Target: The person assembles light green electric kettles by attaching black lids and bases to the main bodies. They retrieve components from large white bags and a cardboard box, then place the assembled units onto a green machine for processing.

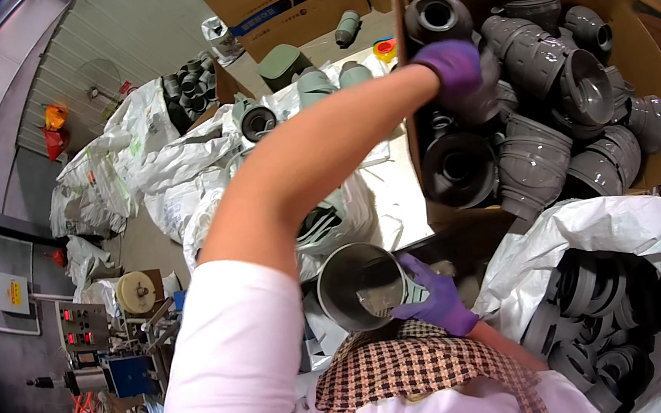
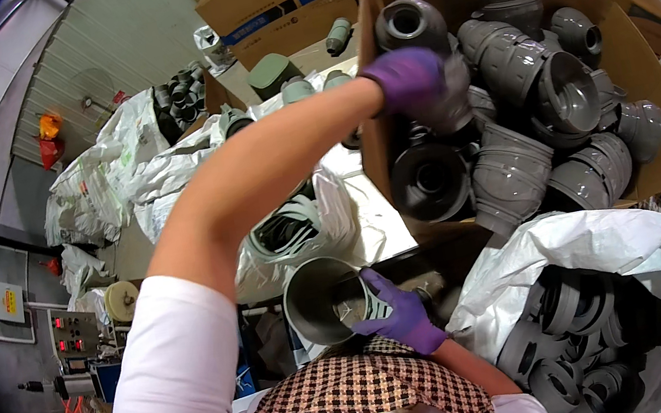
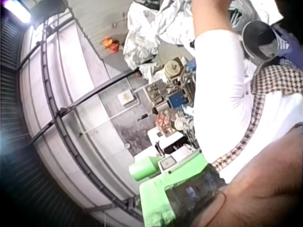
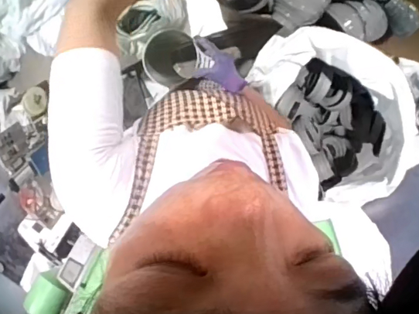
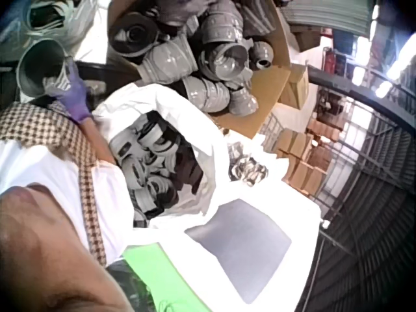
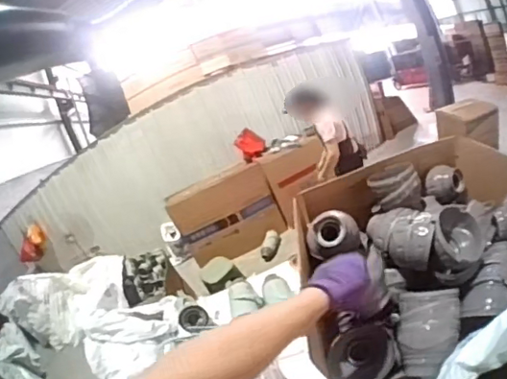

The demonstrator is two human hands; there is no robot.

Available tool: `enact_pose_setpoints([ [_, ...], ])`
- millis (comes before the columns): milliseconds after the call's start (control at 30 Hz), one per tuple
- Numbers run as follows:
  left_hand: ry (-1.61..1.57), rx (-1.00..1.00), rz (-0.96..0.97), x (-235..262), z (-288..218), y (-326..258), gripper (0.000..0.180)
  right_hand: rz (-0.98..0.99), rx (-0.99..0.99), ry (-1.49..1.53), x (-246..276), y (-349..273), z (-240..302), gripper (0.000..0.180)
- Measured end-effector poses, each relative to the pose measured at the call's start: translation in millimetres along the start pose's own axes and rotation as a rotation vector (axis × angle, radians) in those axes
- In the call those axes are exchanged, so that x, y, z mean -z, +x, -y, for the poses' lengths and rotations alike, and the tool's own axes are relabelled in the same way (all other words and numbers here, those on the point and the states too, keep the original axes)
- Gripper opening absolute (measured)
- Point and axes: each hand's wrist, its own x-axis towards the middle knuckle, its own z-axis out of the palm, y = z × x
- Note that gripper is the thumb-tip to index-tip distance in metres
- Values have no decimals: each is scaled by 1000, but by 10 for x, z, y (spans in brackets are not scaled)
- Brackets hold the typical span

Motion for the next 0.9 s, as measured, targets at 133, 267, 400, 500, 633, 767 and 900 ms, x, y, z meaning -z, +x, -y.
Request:
enact_pose_setpoints([
  [133, -451, -192, -576, 747, 68, -1698, 30, 51, -135, 8, -235, 83, 50, 98],
  [267, -716, 158, -1026, 156, -185, -3909, 32, 2, 28, -183, -555, 401, 194, 89],
  [400, -1546, 744, -1183, -1303, -795, -5244, 30, 32, 21, -305, -1151, 778, 354, 86],
  [500, -2428, 488, -1669, -1929, -1213, -5772, 33, 200, 329, -228, -1833, 972, 490, 79],
  [633, -1163, 1062, -1475, -1903, -1722, -6464, 76, 505, 129, 360, -2714, 993, 647, 47],
  [767, -486, 921, -1326, -1571, -1837, -7414, 93, 819, 117, 368, -3203, 1028, 663, 41],
  [900, -418, 726, -952, -1028, -1516, -8060, 65, 1086, -246, 375, -3790, 1089, 849, 44],
])
